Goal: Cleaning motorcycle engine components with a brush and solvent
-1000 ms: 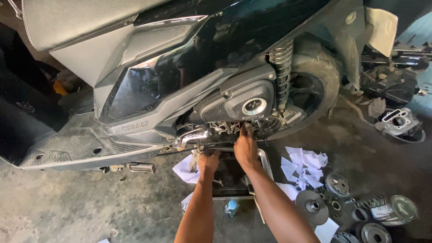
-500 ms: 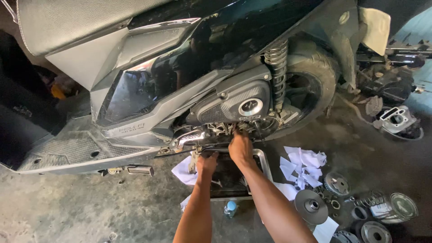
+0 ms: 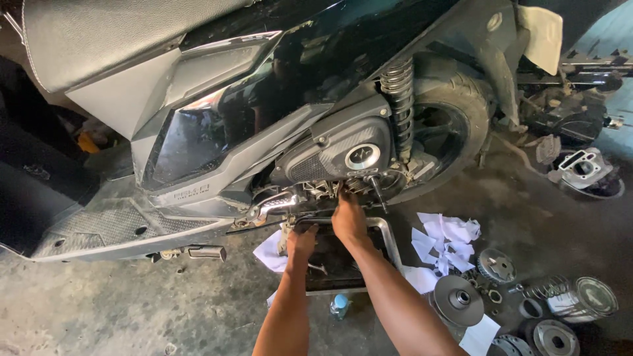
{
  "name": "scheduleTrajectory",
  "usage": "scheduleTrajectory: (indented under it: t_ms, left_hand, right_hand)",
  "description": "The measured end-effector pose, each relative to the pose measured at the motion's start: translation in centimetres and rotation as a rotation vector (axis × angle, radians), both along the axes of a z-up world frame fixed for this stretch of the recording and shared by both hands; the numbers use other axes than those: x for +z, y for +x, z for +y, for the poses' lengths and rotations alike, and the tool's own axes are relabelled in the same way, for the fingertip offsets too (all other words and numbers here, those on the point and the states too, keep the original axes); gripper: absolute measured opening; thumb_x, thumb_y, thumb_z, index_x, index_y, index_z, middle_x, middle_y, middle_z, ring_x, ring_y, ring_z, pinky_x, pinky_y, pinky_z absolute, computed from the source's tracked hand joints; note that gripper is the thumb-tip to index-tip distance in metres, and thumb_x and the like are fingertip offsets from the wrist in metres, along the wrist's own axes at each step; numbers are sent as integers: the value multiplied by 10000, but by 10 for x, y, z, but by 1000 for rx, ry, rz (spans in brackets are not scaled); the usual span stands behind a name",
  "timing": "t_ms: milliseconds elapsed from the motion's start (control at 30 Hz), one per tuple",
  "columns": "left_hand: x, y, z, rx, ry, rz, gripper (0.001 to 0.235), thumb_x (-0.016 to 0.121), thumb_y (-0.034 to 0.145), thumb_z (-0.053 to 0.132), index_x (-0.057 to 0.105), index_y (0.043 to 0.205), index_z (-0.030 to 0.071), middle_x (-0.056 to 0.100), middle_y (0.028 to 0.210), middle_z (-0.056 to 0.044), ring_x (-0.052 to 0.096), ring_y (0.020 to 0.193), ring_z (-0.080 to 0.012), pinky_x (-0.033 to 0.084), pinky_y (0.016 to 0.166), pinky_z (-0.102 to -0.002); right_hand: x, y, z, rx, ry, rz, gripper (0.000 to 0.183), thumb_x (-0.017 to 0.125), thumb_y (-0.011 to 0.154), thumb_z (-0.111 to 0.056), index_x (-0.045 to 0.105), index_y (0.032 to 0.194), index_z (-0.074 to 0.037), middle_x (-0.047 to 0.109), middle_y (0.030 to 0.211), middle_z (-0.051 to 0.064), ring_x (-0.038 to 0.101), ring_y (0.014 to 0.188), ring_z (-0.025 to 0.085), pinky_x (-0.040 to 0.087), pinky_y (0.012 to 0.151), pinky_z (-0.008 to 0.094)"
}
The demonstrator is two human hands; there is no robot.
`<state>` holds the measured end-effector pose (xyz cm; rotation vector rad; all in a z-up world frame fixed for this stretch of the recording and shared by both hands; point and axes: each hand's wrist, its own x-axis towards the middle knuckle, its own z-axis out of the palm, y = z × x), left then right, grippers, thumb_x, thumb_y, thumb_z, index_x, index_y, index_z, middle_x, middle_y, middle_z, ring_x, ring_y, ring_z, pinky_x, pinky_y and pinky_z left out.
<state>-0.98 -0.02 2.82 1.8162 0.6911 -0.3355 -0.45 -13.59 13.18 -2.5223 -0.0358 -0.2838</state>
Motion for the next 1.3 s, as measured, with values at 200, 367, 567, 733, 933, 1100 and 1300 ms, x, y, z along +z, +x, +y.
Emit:
scheduleTrajectory:
  t_ms: [200, 367, 567, 733, 933, 1100, 1300]
  left_hand:
    - [-37, 13, 2, -36, 65, 15, 485, 725, 783, 491, 788, 1152, 183, 804, 833, -45, 774, 962, -250, 544, 953, -379]
    - [-36, 13, -9, -333, 326, -42, 401, 632, 886, 457, 726, 1242, 297, 791, 920, 30, 761, 941, -140, 553, 975, -317]
    - [-44, 11, -24, -40, -4, -94, 423, 729, 800, 438, 783, 1138, 190, 785, 784, -50, 777, 834, -214, 562, 900, -379]
    - [-25, 1, -21, -15, -44, -103, 448, 740, 806, 396, 777, 1180, 152, 800, 959, -116, 782, 891, -237, 570, 911, -398]
    - [-1, -6, -9, -85, 54, -10, 487, 754, 843, 385, 735, 1277, 164, 804, 1079, -61, 747, 1080, -252, 534, 1013, -380]
    - [-15, -6, -6, -37, -16, -83, 531, 735, 786, 451, 759, 1224, 150, 805, 965, -96, 788, 886, -225, 559, 942, -379]
    - [-18, -6, -7, -33, -21, -101, 524, 726, 786, 444, 762, 1213, 143, 800, 963, -109, 789, 871, -226, 559, 925, -382]
  right_hand:
    - [-69, 56, -45, -46, 215, 204, 341, 605, 949, -300, 734, 1263, -269, 759, 1114, 99, 732, 995, 314, 619, 780, 410]
    - [-18, 38, -52, -82, 448, 206, 346, 602, 952, -242, 718, 1276, -207, 757, 1048, 162, 716, 808, 301, 598, 659, 384]
    - [-51, 41, -41, -31, 163, -33, 347, 582, 926, -142, 746, 1227, -204, 740, 1056, 203, 699, 1026, 403, 589, 881, 495]
    - [-13, 16, -28, -94, 26, -137, 396, 516, 944, -79, 697, 1291, -138, 703, 1077, 207, 720, 966, 402, 615, 808, 482]
    - [-16, 9, -31, 7, 88, -187, 506, 537, 924, -9, 629, 1403, -146, 671, 1088, 285, 689, 988, 498, 587, 839, 575]
    - [-70, 44, -46, 58, 63, -67, 368, 563, 929, -182, 734, 1234, -296, 724, 1047, 179, 709, 1014, 406, 599, 855, 491]
    - [-45, 26, -43, 56, 1, -22, 363, 551, 937, -156, 736, 1239, -234, 715, 1049, 218, 709, 986, 453, 596, 859, 530]
